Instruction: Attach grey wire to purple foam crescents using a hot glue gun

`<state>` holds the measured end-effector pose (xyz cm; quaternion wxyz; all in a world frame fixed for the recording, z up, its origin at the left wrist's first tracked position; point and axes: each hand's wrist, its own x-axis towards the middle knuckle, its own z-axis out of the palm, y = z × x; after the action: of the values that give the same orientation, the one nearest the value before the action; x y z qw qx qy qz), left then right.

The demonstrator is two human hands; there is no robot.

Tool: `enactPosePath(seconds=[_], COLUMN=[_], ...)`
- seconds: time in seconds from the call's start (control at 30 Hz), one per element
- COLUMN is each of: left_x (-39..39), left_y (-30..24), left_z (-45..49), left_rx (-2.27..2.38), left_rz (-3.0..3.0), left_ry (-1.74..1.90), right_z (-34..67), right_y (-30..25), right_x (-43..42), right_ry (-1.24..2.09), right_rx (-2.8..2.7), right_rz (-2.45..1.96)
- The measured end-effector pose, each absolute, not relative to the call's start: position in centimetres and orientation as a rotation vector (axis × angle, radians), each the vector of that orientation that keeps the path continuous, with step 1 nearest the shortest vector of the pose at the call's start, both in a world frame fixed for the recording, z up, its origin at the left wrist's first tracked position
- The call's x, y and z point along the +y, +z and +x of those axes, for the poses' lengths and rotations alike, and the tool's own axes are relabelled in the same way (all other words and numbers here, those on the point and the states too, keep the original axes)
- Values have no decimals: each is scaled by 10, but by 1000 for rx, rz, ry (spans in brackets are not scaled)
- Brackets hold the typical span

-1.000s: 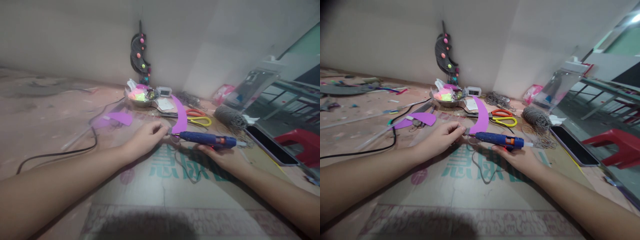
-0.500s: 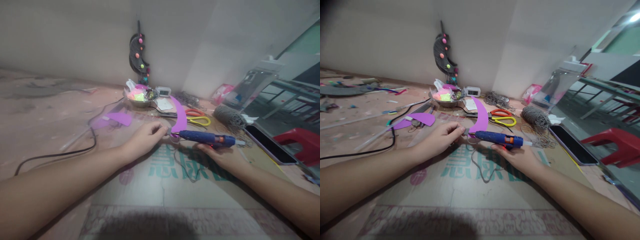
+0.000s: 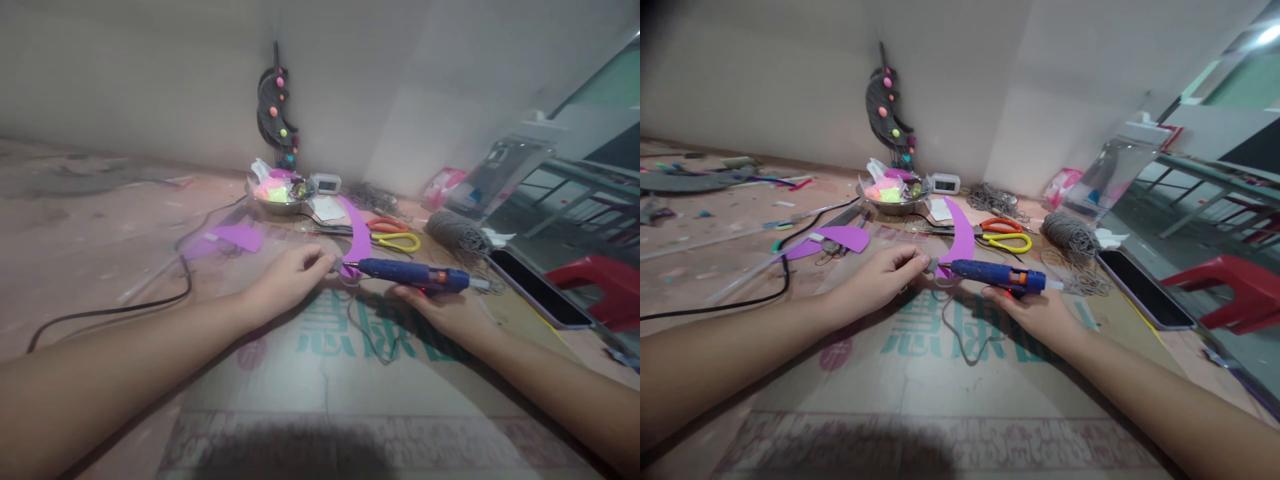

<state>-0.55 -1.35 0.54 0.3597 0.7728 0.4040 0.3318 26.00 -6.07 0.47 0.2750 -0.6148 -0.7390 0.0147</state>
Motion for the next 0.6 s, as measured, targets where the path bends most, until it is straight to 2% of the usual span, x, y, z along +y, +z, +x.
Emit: enactPosePath(seconds=[0.2, 0.6], left_x=[-14, -14], left_y=[6, 7], left_z=[-6, -5], left_rx=[1036, 1026], left_rz=[2006, 2010], left_ry=[851, 845], right_z=[240, 238], right_y=[22, 22], right_x=[-65, -64], right_ry=[317, 407], right_rx=[-1884, -1838], right_rz=[-1684, -1598])
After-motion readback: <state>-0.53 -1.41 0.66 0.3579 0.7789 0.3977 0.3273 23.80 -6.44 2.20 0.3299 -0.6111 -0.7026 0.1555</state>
